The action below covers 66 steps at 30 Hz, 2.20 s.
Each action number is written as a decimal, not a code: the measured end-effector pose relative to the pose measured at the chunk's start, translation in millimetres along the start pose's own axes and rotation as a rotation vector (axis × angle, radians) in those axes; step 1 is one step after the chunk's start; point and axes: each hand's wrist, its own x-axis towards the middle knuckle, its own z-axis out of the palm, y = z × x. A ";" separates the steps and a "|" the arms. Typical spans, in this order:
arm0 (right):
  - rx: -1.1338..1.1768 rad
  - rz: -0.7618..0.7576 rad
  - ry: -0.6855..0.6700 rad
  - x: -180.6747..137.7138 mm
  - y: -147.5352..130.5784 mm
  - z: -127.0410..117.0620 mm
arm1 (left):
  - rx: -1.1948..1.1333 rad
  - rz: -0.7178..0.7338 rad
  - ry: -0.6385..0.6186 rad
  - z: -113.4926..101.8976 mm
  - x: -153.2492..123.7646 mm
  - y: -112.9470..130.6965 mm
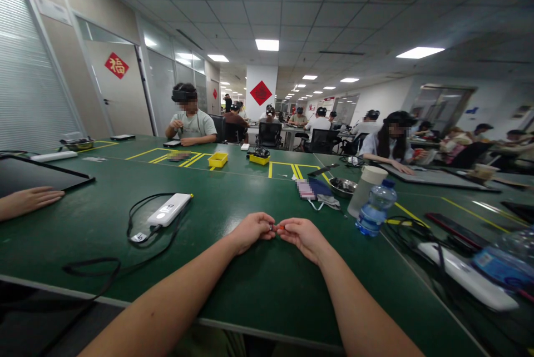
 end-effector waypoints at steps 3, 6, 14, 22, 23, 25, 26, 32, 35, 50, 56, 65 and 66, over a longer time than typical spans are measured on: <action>-0.002 -0.003 0.001 -1.4 -1.2 0.9 | 0.027 0.031 0.008 -0.5 1.0 -0.9; -0.013 -0.002 0.007 -1.4 -1.2 1.5 | 0.032 0.035 0.017 -0.2 2.0 -1.9; -0.021 -0.016 0.000 0.4 0.8 1.2 | 0.042 0.016 0.000 1.4 0.4 -1.2; -0.023 -0.063 -0.014 -1.4 1.9 2.1 | 0.047 0.024 -0.021 -0.1 0.4 -2.0; -0.028 -0.065 -0.010 -1.8 1.4 2.8 | 0.035 0.024 -0.011 0.0 0.8 -2.2; -0.040 -0.057 0.003 -2.4 0.2 3.9 | 0.017 0.018 0.013 0.3 1.3 -1.8; -0.044 -0.047 0.007 -2.4 -0.3 4.2 | 0.010 0.013 0.021 0.5 1.4 -1.4; -0.025 0.001 -0.019 -0.1 0.4 1.4 | 0.012 0.003 -0.013 -0.9 -0.8 1.7; -0.023 0.000 -0.024 0.1 0.5 1.1 | 0.009 0.055 -0.037 -1.7 -2.6 2.2; -0.032 -0.052 -0.009 -3.7 -2.3 3.3 | -0.101 0.058 0.001 3.2 -3.4 2.6; -0.017 -0.068 0.002 -1.7 -0.1 2.6 | -0.062 0.068 -0.007 3.4 -4.0 3.7; -0.035 -0.079 0.024 -4.8 -1.3 4.8 | -0.104 0.050 -0.023 1.5 -3.8 3.2; -0.037 -0.083 0.032 -4.9 -1.6 5.0 | -0.104 0.059 -0.023 1.4 -3.7 3.2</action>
